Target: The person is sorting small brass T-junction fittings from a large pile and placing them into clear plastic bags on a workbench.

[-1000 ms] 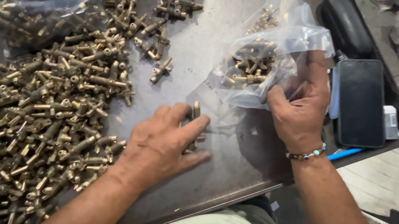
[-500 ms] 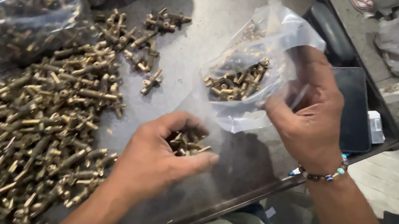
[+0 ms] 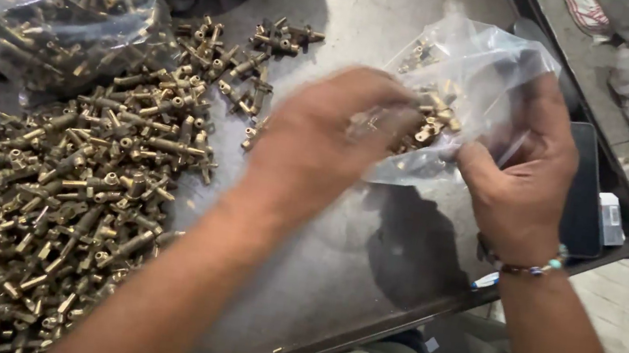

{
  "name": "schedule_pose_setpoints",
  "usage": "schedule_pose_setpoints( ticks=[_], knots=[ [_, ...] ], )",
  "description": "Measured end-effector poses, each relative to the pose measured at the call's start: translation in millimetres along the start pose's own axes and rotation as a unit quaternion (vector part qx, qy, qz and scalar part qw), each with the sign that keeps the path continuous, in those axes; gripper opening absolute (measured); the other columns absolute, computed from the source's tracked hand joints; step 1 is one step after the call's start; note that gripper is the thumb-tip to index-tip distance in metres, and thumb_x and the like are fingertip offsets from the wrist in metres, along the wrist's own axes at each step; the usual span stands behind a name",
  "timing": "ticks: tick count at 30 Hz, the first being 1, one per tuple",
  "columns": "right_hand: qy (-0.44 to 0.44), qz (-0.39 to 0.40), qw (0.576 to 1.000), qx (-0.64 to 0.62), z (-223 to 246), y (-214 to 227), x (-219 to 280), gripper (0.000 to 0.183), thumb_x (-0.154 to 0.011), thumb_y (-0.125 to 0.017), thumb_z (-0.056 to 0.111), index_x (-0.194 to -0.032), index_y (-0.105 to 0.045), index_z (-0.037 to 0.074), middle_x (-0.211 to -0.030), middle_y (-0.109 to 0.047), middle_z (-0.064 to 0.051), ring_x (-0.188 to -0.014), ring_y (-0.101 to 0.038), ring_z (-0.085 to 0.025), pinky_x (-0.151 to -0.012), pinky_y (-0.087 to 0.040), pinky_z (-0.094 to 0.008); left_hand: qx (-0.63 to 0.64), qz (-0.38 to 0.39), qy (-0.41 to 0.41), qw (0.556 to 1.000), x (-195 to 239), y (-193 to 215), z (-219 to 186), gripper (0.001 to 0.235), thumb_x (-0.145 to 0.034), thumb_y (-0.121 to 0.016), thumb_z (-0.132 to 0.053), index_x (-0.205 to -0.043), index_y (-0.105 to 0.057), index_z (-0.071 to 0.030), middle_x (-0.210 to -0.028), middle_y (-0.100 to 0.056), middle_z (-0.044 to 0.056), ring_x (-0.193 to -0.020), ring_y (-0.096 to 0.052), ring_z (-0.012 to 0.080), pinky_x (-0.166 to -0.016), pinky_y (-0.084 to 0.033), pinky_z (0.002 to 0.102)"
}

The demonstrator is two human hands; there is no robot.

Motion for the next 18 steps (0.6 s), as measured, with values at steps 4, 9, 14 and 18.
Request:
schedule_pose_setpoints(
  ticks=[4, 9, 14, 18],
  knots=[
    [0.040, -0.062, 0.997, -0.028, -20.0, -15.0, 8.5, 0.075, -0.092, -0.059, -0.014, -0.163, -0.037, -0.002, -0.152, -0.054, -0.011, -0.107, -0.063, -0.008, -0.081, -0.054, -0.019, -0.352, 0.073, 0.101, 0.928, -10.8, 54.5, 47.9, 0.059, -0.076, -0.083, -0.046, -0.124, -0.068, -0.016, -0.125, -0.064, 0.015, -0.114, -0.061, 0.0351, -0.090, -0.051, 0.051],
    [0.034, -0.061, 0.996, -0.051, -36.2, -22.9, 15.0, 0.075, -0.095, -0.061, -0.013, -0.164, -0.032, -0.001, -0.158, -0.051, -0.015, -0.130, -0.060, -0.014, -0.101, -0.053, -0.023, -0.390, 0.220, 0.180, 0.876, -12.6, 66.7, 68.7, 0.083, -0.065, -0.091, -0.049, -0.135, -0.059, -0.017, -0.133, -0.057, 0.017, -0.124, -0.053, 0.0377, -0.097, -0.047, 0.049],
    [0.026, -0.050, 0.998, -0.026, -43.1, -17.1, 18.2, 0.077, -0.095, -0.063, -0.012, -0.164, -0.030, 0.000, -0.160, -0.051, -0.015, -0.125, -0.061, -0.016, -0.099, -0.053, -0.026, -0.351, 0.252, 0.202, 0.879, -0.5, 57.0, 65.6, 0.074, -0.068, -0.090, -0.040, -0.132, -0.064, -0.016, -0.129, -0.062, 0.015, -0.122, -0.058, 0.0355, -0.100, -0.049, 0.047],
    [0.046, -0.036, 0.997, -0.044, -45.5, -18.7, 18.6, 0.070, -0.097, -0.058, -0.014, -0.161, -0.033, -0.001, -0.156, -0.051, -0.014, -0.139, -0.058, -0.018, -0.113, -0.051, -0.028, -0.234, 0.287, 0.287, 0.883, 5.2, 59.4, 39.1, 0.071, -0.067, -0.089, -0.038, -0.133, -0.065, -0.027, -0.118, -0.070, 0.009, -0.108, -0.067, 0.0289, -0.098, -0.052, 0.042]
  ],
)
Point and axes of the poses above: each hand's wrist, its own x-axis away from the middle knuckle, its own y-axis out of the back of the hand, z = x × y, the point moved 2 cm from there along -x, towards the middle knuckle
